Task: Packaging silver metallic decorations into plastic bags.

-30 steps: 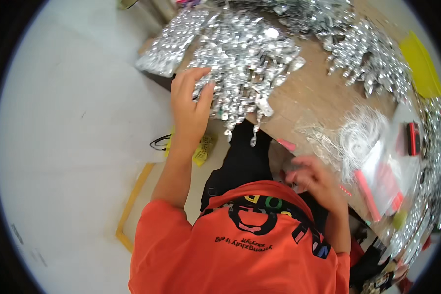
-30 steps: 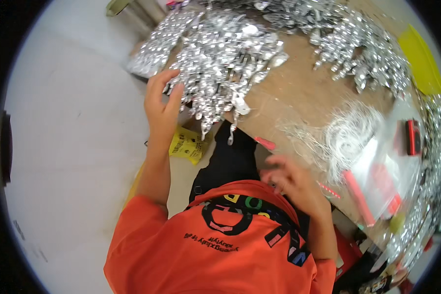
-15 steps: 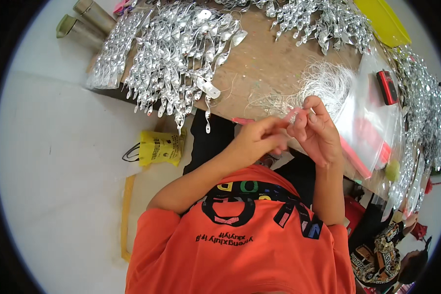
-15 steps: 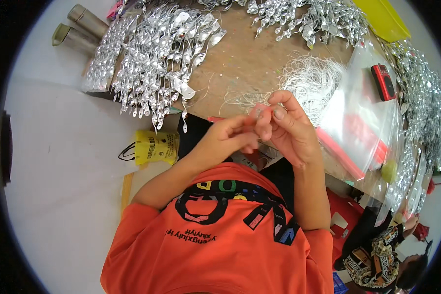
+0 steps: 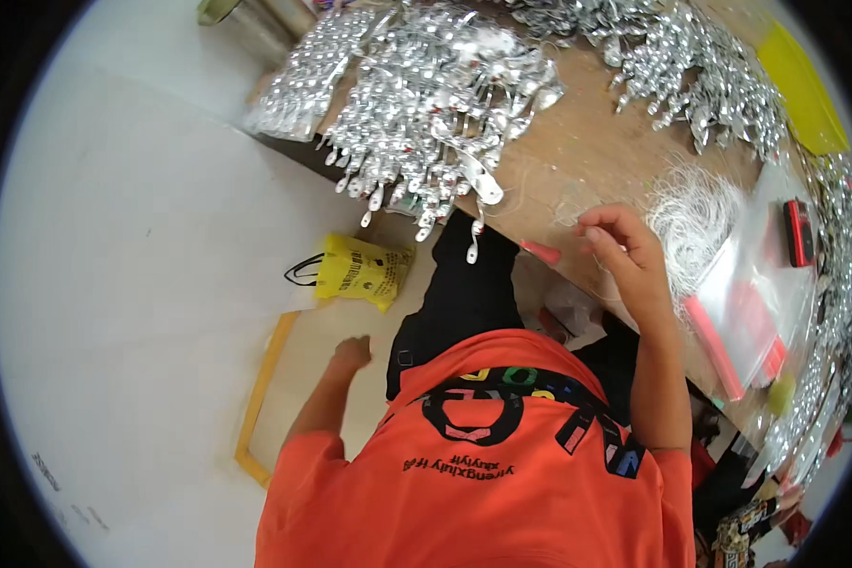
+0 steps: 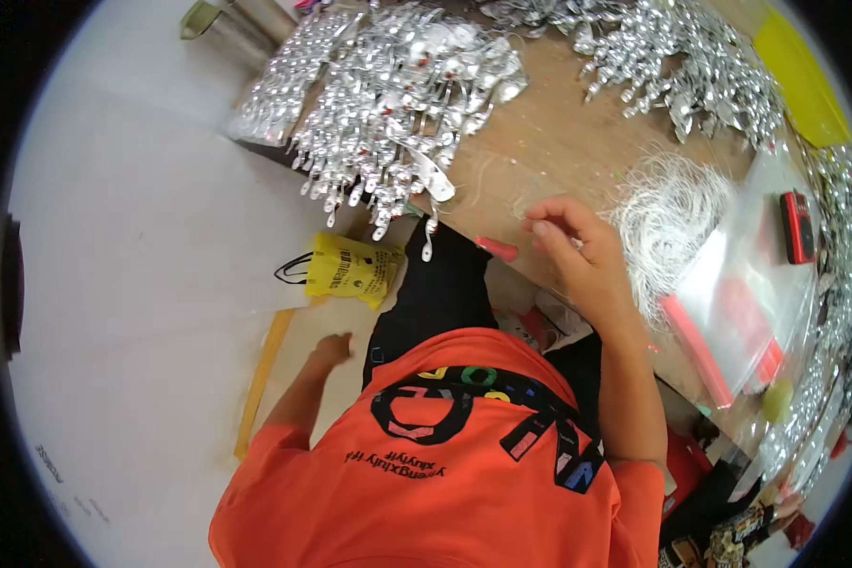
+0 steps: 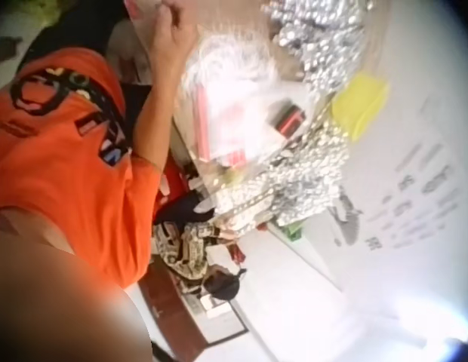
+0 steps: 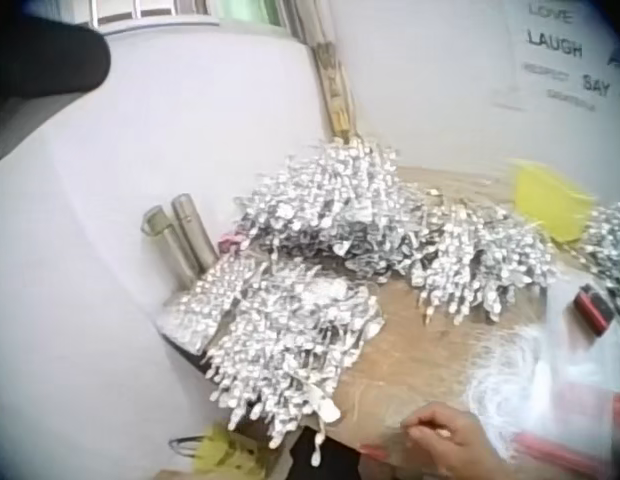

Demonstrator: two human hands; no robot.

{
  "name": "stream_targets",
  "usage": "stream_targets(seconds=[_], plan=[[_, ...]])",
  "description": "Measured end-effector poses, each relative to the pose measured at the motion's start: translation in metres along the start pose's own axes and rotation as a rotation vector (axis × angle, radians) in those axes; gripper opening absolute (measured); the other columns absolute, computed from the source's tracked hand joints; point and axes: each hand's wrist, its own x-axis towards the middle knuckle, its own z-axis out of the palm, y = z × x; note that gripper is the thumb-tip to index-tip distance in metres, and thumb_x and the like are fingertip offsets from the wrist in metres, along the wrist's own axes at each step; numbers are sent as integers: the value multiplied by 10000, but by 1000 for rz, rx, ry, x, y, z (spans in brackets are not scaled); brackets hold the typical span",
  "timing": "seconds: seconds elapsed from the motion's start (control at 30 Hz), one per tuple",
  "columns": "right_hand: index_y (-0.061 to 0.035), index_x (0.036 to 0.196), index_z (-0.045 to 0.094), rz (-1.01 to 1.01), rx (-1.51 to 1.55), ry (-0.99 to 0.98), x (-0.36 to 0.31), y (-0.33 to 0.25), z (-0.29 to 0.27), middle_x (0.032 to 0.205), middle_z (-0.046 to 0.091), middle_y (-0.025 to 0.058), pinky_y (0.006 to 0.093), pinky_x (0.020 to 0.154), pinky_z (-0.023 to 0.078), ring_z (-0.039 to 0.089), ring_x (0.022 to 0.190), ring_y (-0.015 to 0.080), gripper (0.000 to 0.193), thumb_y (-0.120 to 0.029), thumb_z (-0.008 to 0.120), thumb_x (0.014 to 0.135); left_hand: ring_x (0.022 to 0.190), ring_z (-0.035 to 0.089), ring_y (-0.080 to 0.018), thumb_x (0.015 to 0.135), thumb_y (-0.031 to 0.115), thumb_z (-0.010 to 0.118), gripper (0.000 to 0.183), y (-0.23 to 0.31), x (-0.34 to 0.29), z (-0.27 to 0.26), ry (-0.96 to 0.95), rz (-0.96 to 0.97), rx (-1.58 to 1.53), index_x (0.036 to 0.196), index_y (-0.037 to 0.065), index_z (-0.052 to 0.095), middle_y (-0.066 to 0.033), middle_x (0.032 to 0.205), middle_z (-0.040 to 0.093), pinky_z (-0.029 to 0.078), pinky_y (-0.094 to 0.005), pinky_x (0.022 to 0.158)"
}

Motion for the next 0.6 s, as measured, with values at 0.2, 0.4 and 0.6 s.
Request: stream_targets(seconds=[0.2, 0.4, 0.6], plan=[[-39, 1047, 621, -360, -487, -100, 44, -3, 53, 924, 651, 69, 279, 734, 481, 613, 829, 153, 174, -92, 604, 881, 818, 610, -374, 889, 331, 563, 307, 2, 14, -87, 780, -207, -87, 866, 47, 676, -188, 891, 648, 470, -471, 684], [-115, 1135, 597, -532, -840, 53, 66, 4, 78, 823, 610, 102, 322, 657, 480, 616, 726, 231, 338, -167, 683, 812, 996, 537, -326, 831, 151, 639, 223, 157, -46, -299, 1698, 262, -297, 1023, 39, 623, -121, 1035, 603, 402, -416, 855], [-123, 1142, 585, -245, -683, -29, 72, 10, 85, 730, 576, 73, 322, 605, 459, 579, 649, 197, 388, -155, 703, 774, 1088, 516, -321, 741, 198, 724, 363, 250, -12, -344, 1374, 439, 20, 1081, 121, 623, -137, 1241, 525, 378, -460, 920]])
